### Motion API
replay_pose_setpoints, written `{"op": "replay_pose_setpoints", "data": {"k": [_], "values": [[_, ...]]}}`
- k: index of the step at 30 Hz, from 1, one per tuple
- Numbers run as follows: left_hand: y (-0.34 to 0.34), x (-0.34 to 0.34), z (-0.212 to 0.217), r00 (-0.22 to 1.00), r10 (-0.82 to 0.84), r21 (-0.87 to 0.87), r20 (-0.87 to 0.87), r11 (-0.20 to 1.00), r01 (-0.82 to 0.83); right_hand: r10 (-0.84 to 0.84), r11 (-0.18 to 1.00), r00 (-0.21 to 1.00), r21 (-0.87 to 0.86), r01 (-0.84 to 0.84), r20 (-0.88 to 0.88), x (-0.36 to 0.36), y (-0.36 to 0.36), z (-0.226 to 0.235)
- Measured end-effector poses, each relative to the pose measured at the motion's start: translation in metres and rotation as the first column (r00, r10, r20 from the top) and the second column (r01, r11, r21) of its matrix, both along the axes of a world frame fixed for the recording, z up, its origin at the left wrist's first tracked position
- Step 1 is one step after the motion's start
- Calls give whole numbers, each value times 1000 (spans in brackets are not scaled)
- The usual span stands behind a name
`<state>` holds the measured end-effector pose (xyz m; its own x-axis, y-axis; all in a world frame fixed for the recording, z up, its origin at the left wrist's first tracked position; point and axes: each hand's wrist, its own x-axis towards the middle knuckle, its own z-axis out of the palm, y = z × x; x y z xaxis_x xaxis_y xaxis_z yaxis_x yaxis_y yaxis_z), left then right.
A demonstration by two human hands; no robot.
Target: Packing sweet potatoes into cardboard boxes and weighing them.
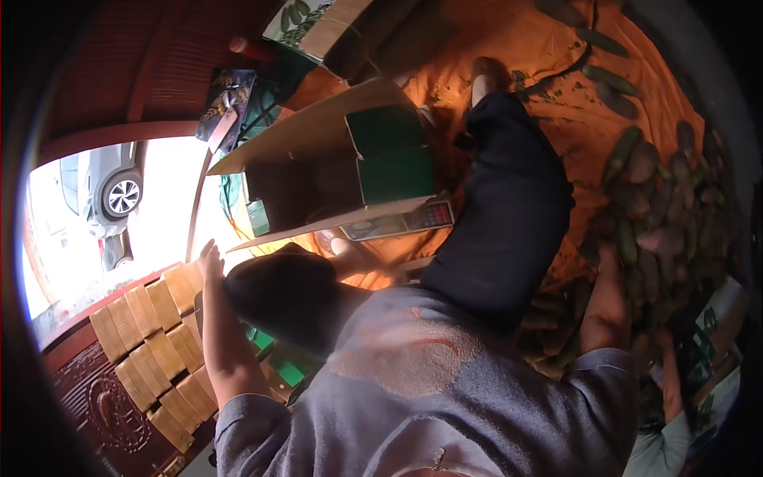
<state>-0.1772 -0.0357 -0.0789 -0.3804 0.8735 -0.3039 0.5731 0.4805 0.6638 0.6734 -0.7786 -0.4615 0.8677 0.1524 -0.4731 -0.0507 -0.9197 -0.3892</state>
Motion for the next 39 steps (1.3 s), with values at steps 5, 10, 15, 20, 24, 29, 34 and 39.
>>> {"op": "replay_pose_setpoints", "data": {"k": [5, 10, 15, 20, 24, 29, 34, 39], "values": [[-2, 10, 3, 999, -9, -9, -41, 1000, 9, -117, 977, 989, -169, 131, 94, -9, 41, -15], [5, 33, 1, 997, -42, -55, -69, 998, 39, -147, 977, 988, -153, 152, 40, -24, 74, -2], [4, 23, 6, 997, -74, -15, -18, 997, 74, -152, 982, 988, -119, 148, -26, -69, 133, 13], [1, 33, 5, 992, -109, 59, 59, 993, 105, -154, 983, 986, -113, 147, -60, -119, 142, 51], [2, 53, 15, 982, -184, 231, 38, 958, 170, -147, 983, 987, -119, 140, -56, -141, 157, 96], [21, 98, 38, 857, -481, 566, -186, 661, 493, -132, 984, 990, -124, 126, -45, -140, 173, 153], [15, 142, 83, 772, -632, 672, -75, 540, 507, -114, 986, 993, -123, 111, -14, -106, 135, 219], [11, 175, 132, 426, -904, 469, -2, 376, 799, -103, 953, 960, 302, 21, 260, -73, 156, 342]]}}
